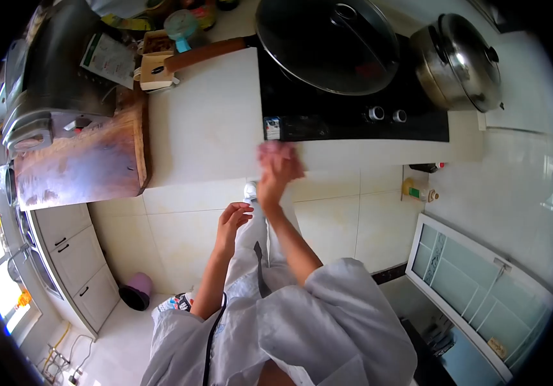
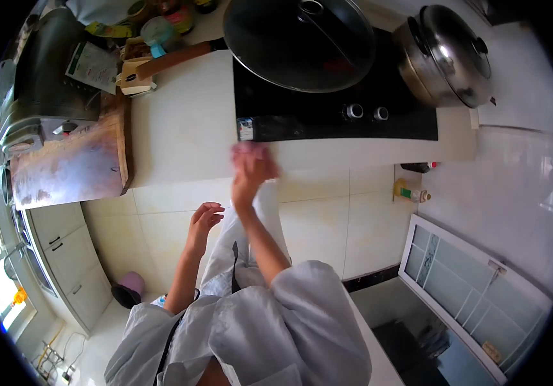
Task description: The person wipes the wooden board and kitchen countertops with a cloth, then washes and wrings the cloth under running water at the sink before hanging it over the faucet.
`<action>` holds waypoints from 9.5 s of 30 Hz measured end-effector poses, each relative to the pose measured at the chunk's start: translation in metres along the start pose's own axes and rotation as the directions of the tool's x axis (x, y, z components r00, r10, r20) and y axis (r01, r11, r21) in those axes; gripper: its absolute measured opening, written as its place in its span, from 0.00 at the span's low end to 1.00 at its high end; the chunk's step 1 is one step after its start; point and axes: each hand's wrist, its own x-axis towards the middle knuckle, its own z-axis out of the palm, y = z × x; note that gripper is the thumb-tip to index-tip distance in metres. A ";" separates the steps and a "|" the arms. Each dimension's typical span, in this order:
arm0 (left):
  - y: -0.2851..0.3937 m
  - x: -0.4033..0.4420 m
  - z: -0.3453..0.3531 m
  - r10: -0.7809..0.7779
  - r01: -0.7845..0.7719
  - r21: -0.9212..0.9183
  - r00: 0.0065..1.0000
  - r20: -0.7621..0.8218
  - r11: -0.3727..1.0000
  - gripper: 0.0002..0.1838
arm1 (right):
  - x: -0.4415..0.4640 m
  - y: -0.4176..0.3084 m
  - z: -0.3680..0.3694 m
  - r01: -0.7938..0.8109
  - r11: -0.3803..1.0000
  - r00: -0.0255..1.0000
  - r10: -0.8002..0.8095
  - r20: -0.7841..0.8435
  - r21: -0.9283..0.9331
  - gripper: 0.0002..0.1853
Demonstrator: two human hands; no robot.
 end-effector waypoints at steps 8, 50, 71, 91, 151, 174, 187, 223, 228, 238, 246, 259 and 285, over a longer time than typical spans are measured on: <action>-0.001 0.015 0.055 -0.003 -0.002 0.118 0.999 0.044 0.993 0.10 | 0.062 0.120 -0.093 0.422 0.887 0.785 -0.462 0.412 0.190 0.25; -0.028 0.122 0.574 -0.123 -0.051 0.352 0.883 0.454 0.935 0.11 | 0.226 0.546 -0.336 0.059 0.990 0.961 -0.022 0.277 -0.125 0.28; -0.074 0.166 0.786 -0.082 0.030 0.272 0.980 0.181 0.962 0.10 | 0.410 0.734 -0.337 0.054 0.998 0.994 -0.051 0.101 -0.034 0.22; -0.064 0.204 0.863 0.007 -0.008 0.019 1.000 0.017 1.000 0.10 | 0.488 0.698 -0.310 0.511 0.706 0.530 -0.708 0.467 0.491 0.19; -0.018 0.087 0.454 0.086 -0.081 -0.160 0.996 0.027 0.984 0.08 | 0.242 0.441 -0.267 0.147 0.984 0.944 -0.109 0.313 -0.099 0.35; -0.019 0.092 0.413 0.024 -0.035 -0.175 0.998 -0.061 0.984 0.10 | 0.381 0.296 -0.087 0.601 0.657 0.512 -0.754 0.412 0.456 0.24; -0.021 0.076 0.407 0.031 -0.043 -0.183 0.997 -0.070 0.982 0.09 | 0.348 0.283 -0.075 0.436 0.732 0.403 -0.679 0.614 0.524 0.21; -0.029 0.068 0.381 0.053 -0.049 -0.142 0.998 0.025 0.989 0.09 | 0.234 0.259 -0.178 -0.620 0.722 0.664 0.275 0.696 0.307 0.22; -0.034 0.064 0.371 0.033 -0.035 -0.173 0.999 -0.014 0.984 0.09 | 0.256 0.258 -0.120 -0.382 0.866 0.849 0.191 0.493 0.323 0.24; -0.042 0.050 0.365 0.076 -0.124 -0.249 0.978 -0.195 0.960 0.09 | 0.289 0.229 -0.047 0.368 0.923 0.879 -0.384 0.284 0.111 0.27; -0.037 0.052 0.399 0.114 -0.151 -0.238 0.981 -0.160 0.960 0.10 | 0.341 0.230 -0.104 0.218 0.976 0.523 -0.129 0.842 0.015 0.15; -0.061 0.017 0.370 0.071 -0.243 -0.403 0.915 -0.396 0.883 0.10 | 0.217 0.194 -0.067 0.630 0.750 0.669 -0.394 0.630 -0.200 0.23; -0.064 -0.131 -0.046 0.048 -0.490 -0.515 0.756 -0.653 0.704 0.10 | 0.070 0.019 -0.004 0.663 0.698 0.404 -0.638 0.656 0.270 0.29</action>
